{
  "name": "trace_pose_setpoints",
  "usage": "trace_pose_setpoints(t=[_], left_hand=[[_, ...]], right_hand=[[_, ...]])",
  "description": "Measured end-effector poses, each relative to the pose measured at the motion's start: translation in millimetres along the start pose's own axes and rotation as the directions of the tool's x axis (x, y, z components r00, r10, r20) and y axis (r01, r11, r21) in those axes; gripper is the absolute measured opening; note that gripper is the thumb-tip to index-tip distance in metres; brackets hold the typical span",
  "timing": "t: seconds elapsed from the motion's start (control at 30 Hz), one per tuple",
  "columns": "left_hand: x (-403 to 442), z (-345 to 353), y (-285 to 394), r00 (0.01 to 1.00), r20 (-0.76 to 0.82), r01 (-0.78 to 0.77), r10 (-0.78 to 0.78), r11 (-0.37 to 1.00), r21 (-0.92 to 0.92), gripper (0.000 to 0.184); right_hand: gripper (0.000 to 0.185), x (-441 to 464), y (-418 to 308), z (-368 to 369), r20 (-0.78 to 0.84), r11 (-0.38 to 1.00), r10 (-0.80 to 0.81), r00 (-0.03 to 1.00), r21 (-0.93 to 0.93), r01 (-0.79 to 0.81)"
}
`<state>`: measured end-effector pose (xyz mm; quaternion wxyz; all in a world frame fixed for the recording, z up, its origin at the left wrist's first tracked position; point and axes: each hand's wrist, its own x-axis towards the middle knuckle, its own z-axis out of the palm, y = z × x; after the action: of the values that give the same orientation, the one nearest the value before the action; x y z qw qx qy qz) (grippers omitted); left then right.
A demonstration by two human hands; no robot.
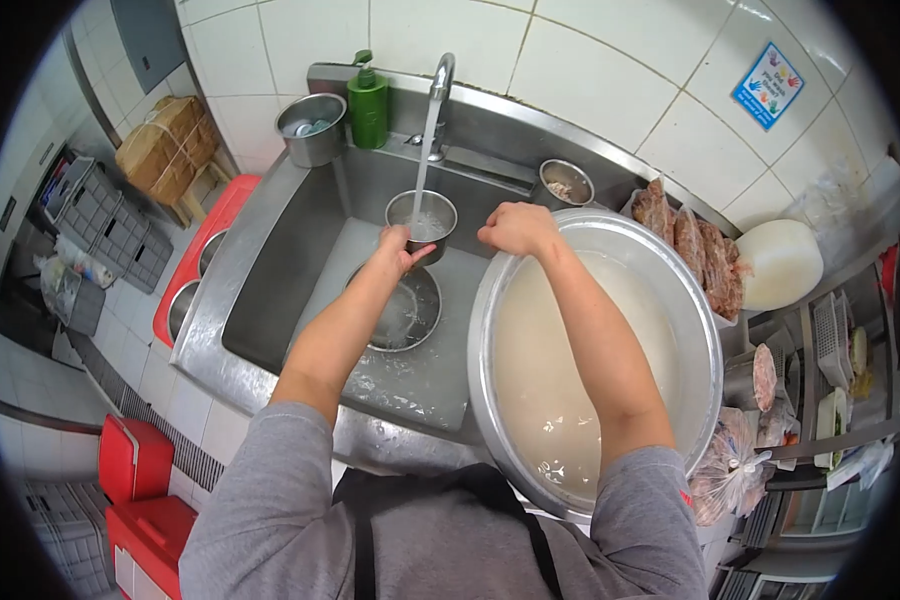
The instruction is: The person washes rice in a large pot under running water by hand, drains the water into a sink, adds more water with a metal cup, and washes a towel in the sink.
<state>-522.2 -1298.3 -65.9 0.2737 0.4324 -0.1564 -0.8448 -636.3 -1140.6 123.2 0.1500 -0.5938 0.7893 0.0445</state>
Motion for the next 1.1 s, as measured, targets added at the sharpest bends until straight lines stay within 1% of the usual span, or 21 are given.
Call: trace_pose_setpoints(t=[0.03, 0.07, 0.17, 0.23, 0.27, 0.3, 0.37, 0.43, 0.53, 0.73, 0.8, 0.83, 0.87, 0.9, 0.93, 0.97, 1.0, 1.03, 1.07, 1.1], left_hand=[[7, -10, -5, 0.998, 0.062, 0.03, -0.03, 1.0, 0.002, 0.04], [5, -16, -8, 0.998, 0.051, 0.026, -0.026, 1.0, 0.001, 0.04], [0, -23, -20, 0.996, -0.071, 0.05, -0.05, 0.999, -0.002, 0.043], [-5, -27, -23, 0.993, -0.103, 0.059, -0.06, 0.998, -0.007, 0.043], [-3, -30, -25, 0.989, -0.13, 0.069, -0.07, 0.998, -0.013, 0.043], [-1, -32, -26, 0.989, -0.128, 0.067, -0.068, 0.998, -0.011, 0.043], [0, -36, -26, 0.993, -0.109, 0.034, -0.035, 0.999, -0.017, 0.044], [-2, -35, -24, 0.992, -0.12, 0.036, -0.038, 0.999, -0.016, 0.044], [-7, -32, -21, 0.993, -0.118, 0.018, -0.021, 1.0, -0.024, 0.044], [-25, -19, -8, 0.996, -0.089, -0.008, 0.007, 1.0, -0.017, 0.044], [-23, -17, -3, 0.998, -0.07, 0.0, 0.0, 1.0, -0.002, 0.043], [-22, -15, 2, 0.999, -0.049, 0.017, -0.018, 1.0, -0.024, 0.043], [-20, -13, 7, 0.999, -0.025, 0.03, -0.032, 0.998, -0.047, 0.042], [-28, -6, 11, 1.0, -0.016, 0.021, -0.022, 0.999, -0.05, 0.042], [-35, 5, 16, 0.997, -0.077, -0.02, 0.018, 0.999, -0.026, 0.043], [-42, 15, 22, 0.989, -0.136, -0.06, 0.06, 0.998, 0.001, 0.044], [-43, 19, 27, 0.99, -0.122, -0.069, 0.069, 0.998, 0.004, 0.044], [-43, 22, 33, 0.996, -0.066, -0.064, 0.063, 0.998, -0.001, 0.045], [-44, 28, 38, 0.998, -0.007, -0.06, 0.06, 0.998, -0.007, 0.047], [-51, 36, 42, 0.997, 0.01, -0.071, 0.072, 0.997, -0.004, 0.047]], right_hand=[[0.034, -1, -1, -1, -0.02, 1.0, 0.019, 1.0, -0.009, -0.02], [0.033, -1, -1, -2, -0.043, 0.999, 0.04, 0.998, -0.017, -0.04], [0.033, 2, -1, 0, -0.031, 0.998, 0.054, 0.998, -0.014, -0.054], [0.033, 3, 0, 0, -0.04, 0.998, 0.063, 0.997, -0.016, -0.064], [0.033, 3, -1, -1, -0.016, 0.997, 0.077, 0.997, -0.02, -0.078], [0.033, 3, -1, -2, 0.005, 0.995, 0.092, 0.996, -0.024, -0.092], [0.033, 1, -2, -2, -0.007, 0.995, 0.093, 0.996, -0.024, -0.093], [0.034, 0, -3, -3, -0.023, 0.995, 0.095, 0.995, -0.026, -0.095], [0.034, -1, -4, -4, -0.003, 0.995, 0.094, 0.996, -0.021, -0.094], [0.032, -3, -1, -2, -0.075, 0.996, 0.08, 0.994, -0.02, -0.082], [0.03, -6, 0, 0, -0.158, 0.995, 0.085, 0.984, 0.072, -0.074], [0.03, -6, 2, 6, -0.162, 0.995, 0.085, 0.983, 0.071, -0.074], [0.028, -5, 7, 14, -0.303, 0.984, 0.086, 0.949, 0.172, -0.034], [0.026, -4, 11, 20, -0.439, 0.965, 0.098, 0.893, 0.262, 0.023], [0.026, -3, 14, 26, -0.453, 0.967, 0.092, 0.887, 0.253, 0.029], [0.024, -4, 16, 33, -0.566, 0.96, 0.045, 0.823, 0.254, 0.122], [0.022, -12, 16, 37, -0.668, 0.946, 0.007, 0.744, 0.245, 0.211], [0.022, -21, 16, 42, -0.679, 0.948, 0.01, 0.734, 0.24, 0.209], [0.02, -32, 13, 46, -0.851, 0.946, -0.086, 0.518, 0.092, 0.309], [0.018, -43, 11, 50, -0.948, 0.927, -0.184, 0.26, -0.08, 0.365]])
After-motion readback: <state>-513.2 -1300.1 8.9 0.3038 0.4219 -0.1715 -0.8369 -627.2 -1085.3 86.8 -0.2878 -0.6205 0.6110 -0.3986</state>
